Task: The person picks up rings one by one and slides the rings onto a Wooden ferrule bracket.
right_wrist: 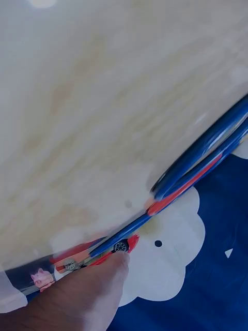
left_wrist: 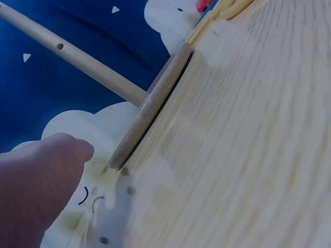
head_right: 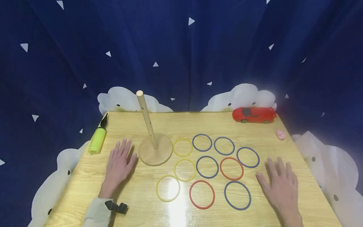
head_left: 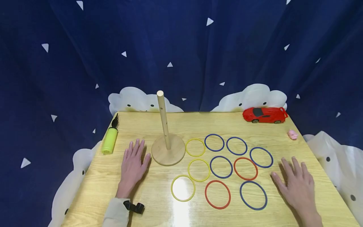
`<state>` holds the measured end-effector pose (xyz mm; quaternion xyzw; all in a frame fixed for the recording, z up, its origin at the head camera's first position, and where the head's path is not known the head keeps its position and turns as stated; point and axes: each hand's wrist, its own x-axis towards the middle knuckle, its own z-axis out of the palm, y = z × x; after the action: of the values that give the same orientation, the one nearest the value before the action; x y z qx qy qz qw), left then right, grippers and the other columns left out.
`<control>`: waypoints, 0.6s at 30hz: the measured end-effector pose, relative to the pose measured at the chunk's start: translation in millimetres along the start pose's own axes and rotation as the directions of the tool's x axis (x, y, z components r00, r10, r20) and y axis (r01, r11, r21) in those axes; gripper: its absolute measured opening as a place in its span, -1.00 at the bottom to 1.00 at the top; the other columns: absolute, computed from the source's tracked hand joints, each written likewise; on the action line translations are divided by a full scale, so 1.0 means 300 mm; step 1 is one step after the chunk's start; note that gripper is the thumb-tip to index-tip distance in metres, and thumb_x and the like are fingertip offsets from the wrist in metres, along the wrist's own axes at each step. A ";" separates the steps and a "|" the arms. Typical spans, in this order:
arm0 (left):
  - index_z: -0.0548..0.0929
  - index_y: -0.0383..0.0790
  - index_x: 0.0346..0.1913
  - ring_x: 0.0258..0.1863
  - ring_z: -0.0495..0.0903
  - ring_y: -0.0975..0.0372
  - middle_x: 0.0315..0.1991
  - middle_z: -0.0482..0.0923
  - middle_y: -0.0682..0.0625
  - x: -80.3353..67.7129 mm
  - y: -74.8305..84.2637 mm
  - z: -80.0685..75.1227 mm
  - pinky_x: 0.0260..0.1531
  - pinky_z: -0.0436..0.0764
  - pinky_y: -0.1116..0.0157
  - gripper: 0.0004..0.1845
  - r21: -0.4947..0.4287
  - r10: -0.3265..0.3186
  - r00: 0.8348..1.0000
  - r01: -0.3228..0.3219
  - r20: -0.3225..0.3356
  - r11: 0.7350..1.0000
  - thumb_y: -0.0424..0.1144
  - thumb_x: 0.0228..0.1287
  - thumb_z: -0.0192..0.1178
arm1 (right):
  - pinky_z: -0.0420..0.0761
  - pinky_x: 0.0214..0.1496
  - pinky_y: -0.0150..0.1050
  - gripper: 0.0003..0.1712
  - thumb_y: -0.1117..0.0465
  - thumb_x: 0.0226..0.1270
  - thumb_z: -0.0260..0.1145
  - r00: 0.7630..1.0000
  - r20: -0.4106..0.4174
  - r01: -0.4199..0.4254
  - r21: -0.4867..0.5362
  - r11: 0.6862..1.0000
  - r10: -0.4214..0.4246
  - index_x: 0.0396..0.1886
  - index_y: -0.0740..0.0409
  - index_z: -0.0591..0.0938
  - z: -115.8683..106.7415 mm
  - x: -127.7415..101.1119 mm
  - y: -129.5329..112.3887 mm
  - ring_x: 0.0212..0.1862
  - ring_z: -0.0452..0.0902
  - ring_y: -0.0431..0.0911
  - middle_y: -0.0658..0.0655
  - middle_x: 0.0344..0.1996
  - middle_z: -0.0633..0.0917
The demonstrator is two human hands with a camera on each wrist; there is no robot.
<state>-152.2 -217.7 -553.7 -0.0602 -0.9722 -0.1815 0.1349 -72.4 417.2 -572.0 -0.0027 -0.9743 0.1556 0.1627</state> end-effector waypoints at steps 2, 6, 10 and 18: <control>0.15 -0.09 0.68 0.65 -0.04 -0.18 0.67 0.06 -0.16 0.003 0.006 0.004 0.58 0.01 -0.22 -0.25 -0.002 0.014 1.000 -0.014 0.007 1.000 0.16 0.61 0.00 | -0.14 0.46 0.61 -0.07 -0.14 0.48 0.31 1.000 0.001 0.028 0.022 0.999 -0.028 0.69 0.02 0.17 -0.002 -0.012 -0.016 0.62 -0.19 0.46 0.37 0.64 0.09; 0.16 -0.11 0.68 0.64 -0.01 -0.19 0.67 0.08 -0.17 0.020 0.022 0.016 0.57 0.05 -0.24 -0.23 -0.011 0.053 0.998 -0.053 0.018 0.999 0.17 0.59 0.02 | -0.13 0.55 0.51 -0.02 -0.06 0.45 0.36 0.995 0.010 0.099 0.087 0.991 -0.100 0.70 0.08 0.13 -0.006 -0.045 -0.049 0.60 -0.07 0.43 0.37 0.63 0.13; 0.08 -0.19 0.69 0.65 -0.05 -0.18 0.68 0.03 -0.20 0.053 0.031 0.048 0.59 0.05 -0.21 -0.15 -0.093 0.106 0.992 -0.099 0.068 0.991 0.20 0.58 0.03 | 0.02 0.58 0.38 -0.08 0.00 0.41 0.42 0.992 0.010 0.120 0.155 0.981 -0.123 0.63 0.19 0.26 -0.008 -0.085 -0.088 0.45 0.20 0.45 0.43 0.51 0.31; 0.01 -0.28 0.68 0.67 -0.06 -0.07 0.69 -0.03 -0.16 0.074 0.015 0.085 0.63 0.01 -0.09 -0.02 -0.266 0.139 0.979 -0.096 0.146 0.959 0.24 0.50 0.14 | 0.32 0.12 0.36 -0.23 -0.05 0.27 0.53 0.992 0.092 0.064 0.224 0.972 -0.086 0.36 0.22 0.54 -0.004 -0.165 -0.191 0.24 0.36 0.38 0.41 0.24 0.53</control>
<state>-178.8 -202.8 -568.6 -0.1497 -0.9429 -0.2921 0.0563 -22.7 360.4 -569.2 0.0602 -0.9574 0.2565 0.1184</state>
